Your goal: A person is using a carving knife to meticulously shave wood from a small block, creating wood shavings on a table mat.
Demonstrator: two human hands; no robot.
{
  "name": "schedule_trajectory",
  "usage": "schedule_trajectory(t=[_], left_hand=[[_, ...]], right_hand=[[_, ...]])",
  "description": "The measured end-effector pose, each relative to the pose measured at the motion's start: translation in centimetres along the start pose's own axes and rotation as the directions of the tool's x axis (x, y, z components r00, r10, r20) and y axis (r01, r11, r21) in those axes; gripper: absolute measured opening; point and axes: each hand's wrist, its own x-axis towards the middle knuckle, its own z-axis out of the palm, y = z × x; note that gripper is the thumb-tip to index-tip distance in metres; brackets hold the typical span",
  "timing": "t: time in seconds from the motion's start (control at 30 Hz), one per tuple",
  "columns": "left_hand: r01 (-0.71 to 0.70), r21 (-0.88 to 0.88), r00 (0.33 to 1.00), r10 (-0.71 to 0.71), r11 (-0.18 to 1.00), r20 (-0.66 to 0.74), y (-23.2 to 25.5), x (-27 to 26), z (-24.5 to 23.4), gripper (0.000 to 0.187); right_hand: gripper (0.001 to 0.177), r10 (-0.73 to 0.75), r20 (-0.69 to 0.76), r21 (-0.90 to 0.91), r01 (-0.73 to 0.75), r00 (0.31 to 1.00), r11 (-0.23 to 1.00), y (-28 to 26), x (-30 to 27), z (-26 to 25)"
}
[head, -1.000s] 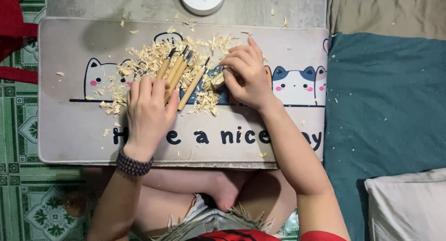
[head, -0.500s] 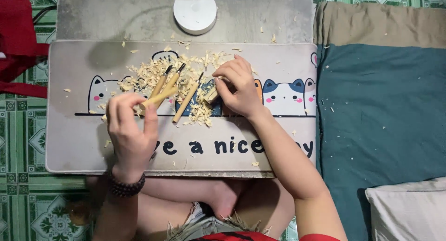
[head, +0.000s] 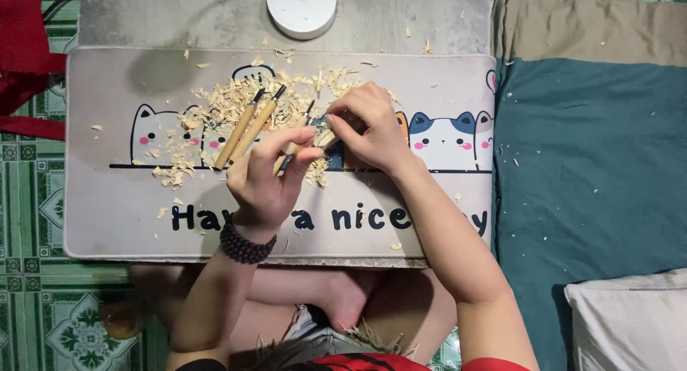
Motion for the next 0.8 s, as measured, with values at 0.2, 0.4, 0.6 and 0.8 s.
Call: schedule_trajectory(t=[0.2,0.4,0.6,0.8], left_hand=[[-0.122,0.079,0.991,0.126,0.989,-0.046,-0.4,-0.2,0.5,0.021],[-0.179,0.145,0.982,0.187,0.973,-0.042,-0.7,-0.4,0.4,0.022],[-0.327,0.267,0.94,0.341,0.906,-0.007,-1.9,-1.4,1.2,0.026],[-0.435,0.317,0.885,0.465,0.843,-0.024,-3.5,-3.2,3.7,0.026]], right_hand=[[0.008,0.003,0.009,0.007,-0.003,1.0,1.0,0.1,-0.1,0.0],[0.008,-0.018,0.012,0.005,0.018,1.0,1.0,0.4,-0.1,0.1],[0.006,-0.038,0.015,-0.009,0.038,0.999,0.999,0.6,-0.3,0.1],[0.004,-0.031,0.034,0.001,0.031,0.999,1.0,0.4,-0.1,0.1]])
